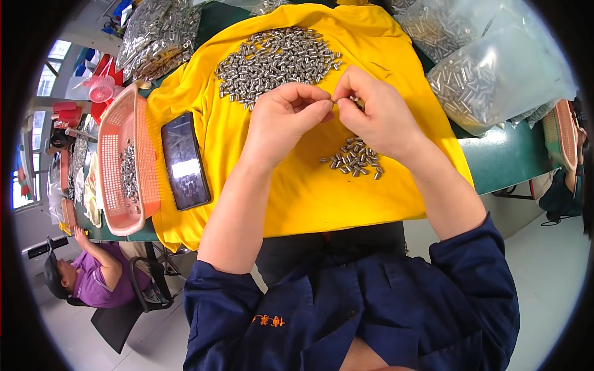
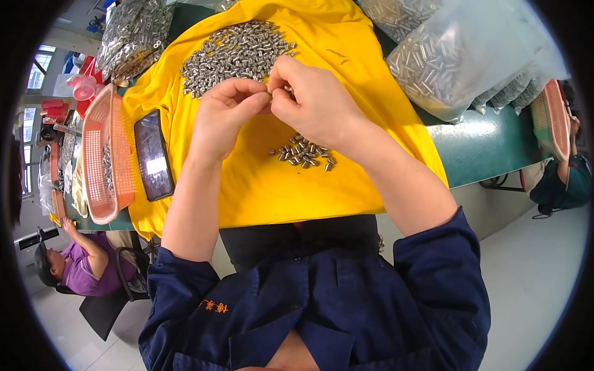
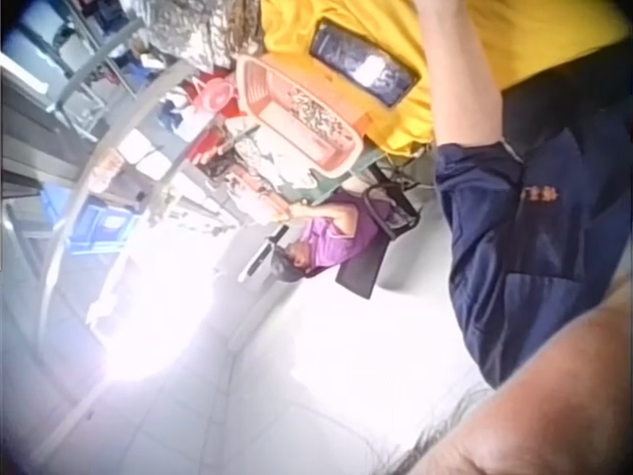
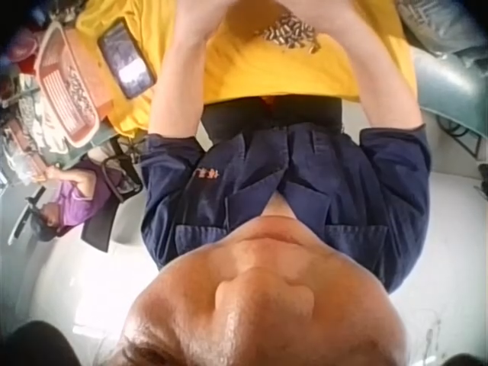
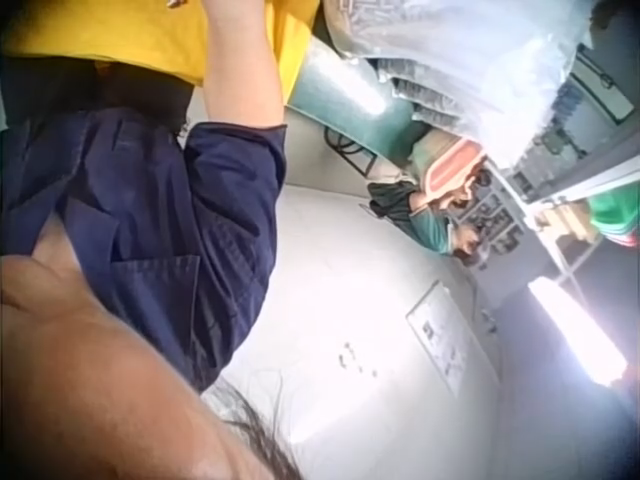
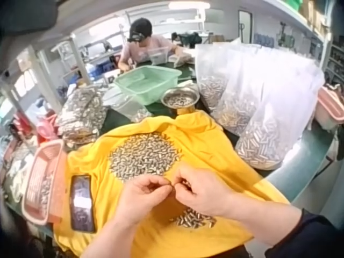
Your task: Sorting and inspecting small metal hardware components on a yellow cloth at a factory workbench.
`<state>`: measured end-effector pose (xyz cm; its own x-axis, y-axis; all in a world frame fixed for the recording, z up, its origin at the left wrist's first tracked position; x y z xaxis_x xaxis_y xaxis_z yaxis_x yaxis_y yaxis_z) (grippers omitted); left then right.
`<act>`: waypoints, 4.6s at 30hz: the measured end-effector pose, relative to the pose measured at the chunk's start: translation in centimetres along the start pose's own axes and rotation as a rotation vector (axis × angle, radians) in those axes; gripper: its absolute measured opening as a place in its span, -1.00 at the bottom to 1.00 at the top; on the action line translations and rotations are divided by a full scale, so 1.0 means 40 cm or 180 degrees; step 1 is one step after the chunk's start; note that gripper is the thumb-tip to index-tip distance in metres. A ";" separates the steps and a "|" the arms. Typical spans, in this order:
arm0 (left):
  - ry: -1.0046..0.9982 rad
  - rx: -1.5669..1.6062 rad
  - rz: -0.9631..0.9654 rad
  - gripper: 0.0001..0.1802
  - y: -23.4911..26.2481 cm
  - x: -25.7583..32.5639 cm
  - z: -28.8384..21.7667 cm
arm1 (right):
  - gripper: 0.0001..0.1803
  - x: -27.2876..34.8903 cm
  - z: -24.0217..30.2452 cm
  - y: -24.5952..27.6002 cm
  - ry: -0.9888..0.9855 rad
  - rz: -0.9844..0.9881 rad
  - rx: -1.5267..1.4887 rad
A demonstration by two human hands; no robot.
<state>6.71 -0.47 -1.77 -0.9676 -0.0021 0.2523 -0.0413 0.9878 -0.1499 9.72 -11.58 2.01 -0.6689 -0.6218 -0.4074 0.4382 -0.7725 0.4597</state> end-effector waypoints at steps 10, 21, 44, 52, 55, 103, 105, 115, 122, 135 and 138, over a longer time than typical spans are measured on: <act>-0.0304 -0.2336 0.0373 -0.76 -0.084 0.040 -0.001 | -0.91 -0.001 -0.013 0.092 -0.0045 -0.0865 -0.0009; -0.1393 -0.4251 -0.0851 -0.86 -0.026 -0.034 -0.104 | -0.92 0.002 -0.006 0.077 0.0076 -0.0834 -0.0187; -0.1478 -0.4498 -0.0216 -0.82 -0.031 -0.070 -0.075 | -0.93 -0.007 0.016 0.075 0.0131 -0.0698 0.0105; -0.1517 -0.4674 0.0153 -0.85 -0.055 -0.077 -0.075 | -0.92 -0.007 0.015 0.072 0.0103 -0.0658 0.0112; -0.1791 -0.4656 0.0093 -0.90 -0.074 -0.059 -0.093 | -0.92 -0.010 0.010 0.069 0.0092 -0.0630 0.0060; -0.0177 -0.1036 -0.0241 -0.91 -0.010 0.005 -0.046 | -0.92 -0.001 0.022 0.020 0.0148 -0.0089 -0.0199; -0.0235 -0.0069 0.0210 -0.89 -0.009 0.011 -0.016 | -0.92 0.002 0.025 0.007 0.0317 -0.0032 -0.0193; -0.1439 -0.1793 -0.1818 -0.89 0.167 -0.065 -0.305 | -0.93 0.006 0.039 0.091 -0.0035 -0.0545 -0.0283; -0.1142 -0.4036 -0.1766 -0.78 0.271 -0.321 -0.409 | -0.90 -0.003 0.066 0.069 0.0267 -0.0373 -0.0115; -0.1475 -0.3387 -0.1592 -0.78 0.151 -0.185 -0.398 | -0.92 0.000 0.046 0.125 0.0486 -0.1188 -0.0128; -0.1165 -0.3905 -0.0516 -0.79 0.027 -0.137 -0.240 | -0.92 -0.002 0.022 0.132 0.0154 -0.1343 -0.0550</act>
<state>14.35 2.09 5.85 -0.9927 0.0155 -0.1194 -0.0983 0.4682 0.8781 11.55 -15.48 5.15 -0.7833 -0.2503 -0.5690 0.2298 -0.9671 0.1089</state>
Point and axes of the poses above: each hand's wrist, its own x-axis away from the middle knuckle, its own y-axis out of the back of the hand, z = x × y, the point moved 8 cm from there along -x, towards the middle knuckle, and after that the axes turned 11 degrees about y, right-handed, at the moved point
